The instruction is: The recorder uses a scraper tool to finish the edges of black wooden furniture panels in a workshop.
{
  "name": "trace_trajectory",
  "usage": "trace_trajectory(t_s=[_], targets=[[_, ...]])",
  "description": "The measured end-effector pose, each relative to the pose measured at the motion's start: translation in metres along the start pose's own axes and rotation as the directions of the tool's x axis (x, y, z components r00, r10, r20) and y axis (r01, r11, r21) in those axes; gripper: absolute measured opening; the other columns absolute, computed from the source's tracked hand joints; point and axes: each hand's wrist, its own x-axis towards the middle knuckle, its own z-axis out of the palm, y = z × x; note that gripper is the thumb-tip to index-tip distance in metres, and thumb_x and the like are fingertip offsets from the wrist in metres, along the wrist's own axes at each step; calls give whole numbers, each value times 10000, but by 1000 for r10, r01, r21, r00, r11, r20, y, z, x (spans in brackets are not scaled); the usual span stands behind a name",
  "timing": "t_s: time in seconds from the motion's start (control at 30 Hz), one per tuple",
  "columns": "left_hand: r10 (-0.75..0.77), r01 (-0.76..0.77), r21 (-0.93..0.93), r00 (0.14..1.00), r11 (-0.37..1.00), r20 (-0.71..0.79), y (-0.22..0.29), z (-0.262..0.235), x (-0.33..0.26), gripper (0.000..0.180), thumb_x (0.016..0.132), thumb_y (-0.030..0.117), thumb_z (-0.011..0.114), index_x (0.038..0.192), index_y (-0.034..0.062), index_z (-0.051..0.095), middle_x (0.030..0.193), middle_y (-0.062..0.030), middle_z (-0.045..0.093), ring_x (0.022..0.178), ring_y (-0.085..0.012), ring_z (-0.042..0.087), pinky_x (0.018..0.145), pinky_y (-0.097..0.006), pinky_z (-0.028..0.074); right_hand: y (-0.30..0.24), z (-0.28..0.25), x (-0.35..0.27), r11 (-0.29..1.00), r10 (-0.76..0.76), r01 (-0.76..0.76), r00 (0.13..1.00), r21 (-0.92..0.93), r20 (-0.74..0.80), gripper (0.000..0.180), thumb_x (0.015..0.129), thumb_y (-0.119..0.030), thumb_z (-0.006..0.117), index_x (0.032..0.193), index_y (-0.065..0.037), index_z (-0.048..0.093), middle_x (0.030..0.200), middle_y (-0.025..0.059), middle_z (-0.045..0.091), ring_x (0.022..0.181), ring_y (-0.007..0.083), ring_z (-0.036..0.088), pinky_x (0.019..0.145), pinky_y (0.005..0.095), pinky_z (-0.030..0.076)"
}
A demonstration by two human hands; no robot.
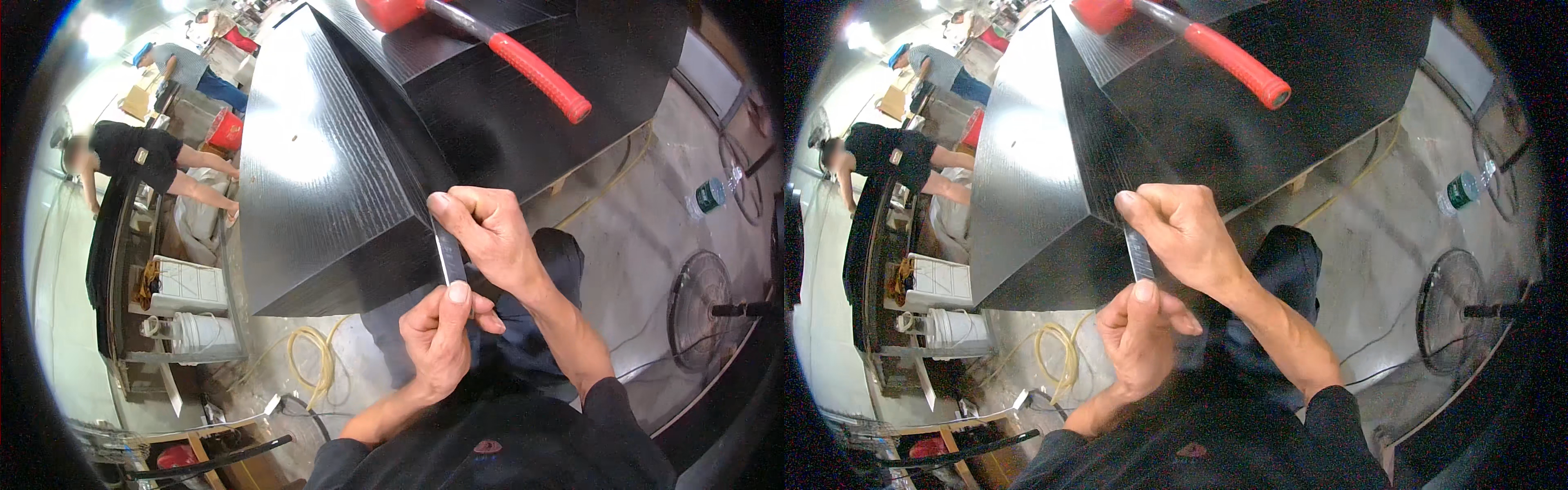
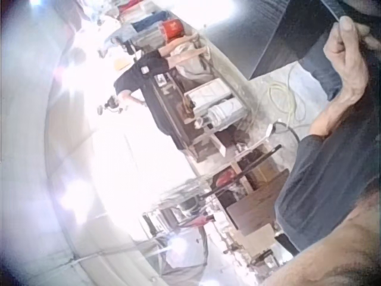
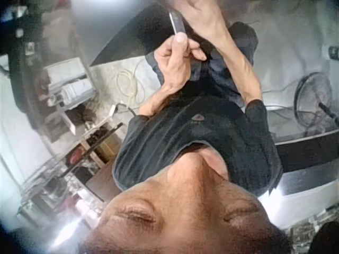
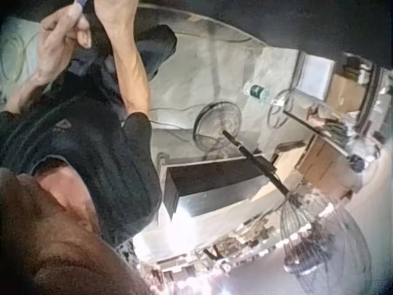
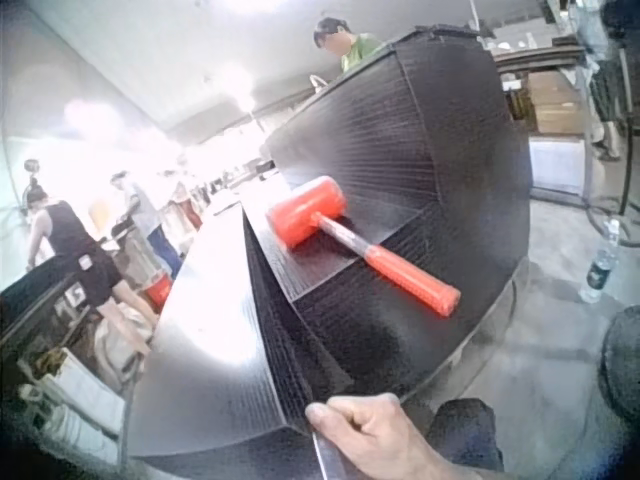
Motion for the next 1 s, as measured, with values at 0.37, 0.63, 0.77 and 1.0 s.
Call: trace_trajectory(t_s=[0.37, 0.63, 0.77, 1.0], targets=[[-88, 93, 126, 995, 988, -45, -27, -12, -12, 370, 1016, 268, 526, 808, -13, 648, 648, -119, 639, 577, -196, 621, 578, -323, 523, 26, -3, -26, 995, 98, -99, 993, -6, -62, 455, 964, -263, 598, 628, 12, 462, 537, 35, 368, 552, 81, 345, 486, 327, 315], [-115, 119, 70, 992, 990, -55, -48, -20, -5, 364, 1017, 252, 531, 818, -26, 658, 645, -119, 648, 560, -197, 621, 573, -319, 530, 63, 2, -31, 996, 80, -77, 994, 53, -69, 462, 991, -277, 588, 629, -30, 441, 590, -60, 364, 583, 45, 324, 495, 290, 280], [-260, 268, 97, 961, 958, -95, -84, -26, -7, 356, 1006, 265, 555, 827, -23, 664, 640, -120, 651, 554, -195, 624, 581, -306, 513, 106, -3, -60, 961, 266, -256, 960, 107, -87, 467, 990, -274, 586, 615, -36, 445, 586, -71, 362, 578, 42, 324, 494, 286, 288], [-100, 102, 158, 995, 982, -19, -44, -19, -3, 378, 1026, 269, 537, 859, -45, 668, 691, -89, 655, 602, -149, 634, 602, -271, 502, 47, -5, -24, 999, 37, -36, 999, 16, -32, 438, 966, -292, 586, 661, 13, 514, 546, 80, 443, 543, 96, 399, 487, 344, 350]])
